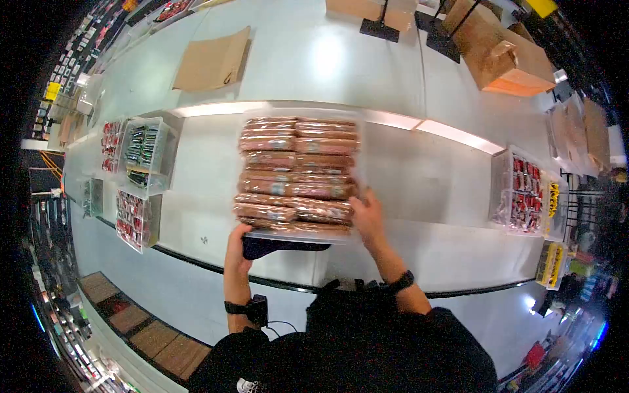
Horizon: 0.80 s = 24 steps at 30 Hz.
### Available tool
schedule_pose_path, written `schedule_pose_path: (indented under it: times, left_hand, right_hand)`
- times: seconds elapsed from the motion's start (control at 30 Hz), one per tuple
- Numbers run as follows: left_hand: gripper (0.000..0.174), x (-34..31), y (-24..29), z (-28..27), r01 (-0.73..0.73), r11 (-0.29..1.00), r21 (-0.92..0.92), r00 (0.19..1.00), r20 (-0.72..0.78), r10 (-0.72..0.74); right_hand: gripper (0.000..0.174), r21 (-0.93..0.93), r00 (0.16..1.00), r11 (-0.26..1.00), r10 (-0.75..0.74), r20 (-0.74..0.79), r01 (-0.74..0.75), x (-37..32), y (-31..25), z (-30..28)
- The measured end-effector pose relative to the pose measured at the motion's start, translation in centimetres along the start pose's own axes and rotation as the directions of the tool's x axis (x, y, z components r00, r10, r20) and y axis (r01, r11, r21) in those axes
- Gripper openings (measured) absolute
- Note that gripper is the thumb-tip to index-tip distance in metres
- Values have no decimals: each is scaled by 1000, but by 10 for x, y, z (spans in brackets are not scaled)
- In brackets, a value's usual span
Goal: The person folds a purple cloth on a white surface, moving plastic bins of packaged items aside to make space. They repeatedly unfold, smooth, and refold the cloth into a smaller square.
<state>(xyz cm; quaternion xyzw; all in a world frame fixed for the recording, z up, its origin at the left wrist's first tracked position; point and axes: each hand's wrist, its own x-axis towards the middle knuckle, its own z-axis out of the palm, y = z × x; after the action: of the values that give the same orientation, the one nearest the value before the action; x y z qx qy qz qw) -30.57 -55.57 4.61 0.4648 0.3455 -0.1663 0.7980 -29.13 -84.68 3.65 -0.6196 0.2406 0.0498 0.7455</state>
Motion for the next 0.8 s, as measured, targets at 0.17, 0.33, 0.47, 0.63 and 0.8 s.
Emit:
schedule_pose_path:
  times: [0.17, 0.33, 0.47, 0.63, 0.8]
  left_hand:
    - [35, 42, 40, -91, -86, 994, -69, 990, -117, 77]
    - [43, 86, 73, -161, -138, 990, -40, 964, -234, 125]
    - [58, 107, 114, -135, -219, 972, -85, 942, -278, 188]
    - [60, 106, 70, -129, -281, 959, -22, 929, -255, 266]
    - [53, -2, -11, -78, -300, 904, 304, 953, 132, 272]
  right_hand:
    - [45, -44, 993, 998, -39, 110, 44, 23, 33, 116]
    - [45, -236, 918, 892, -396, 3, 385, 48, 76, 199]
    - [45, -280, 925, 901, -369, -89, 333, 52, 72, 250]
    - [48, -207, 908, 889, -419, -4, 409, 60, 61, 256]
    - [52, -226, 958, 944, -193, 210, 240, 0, 72, 134]
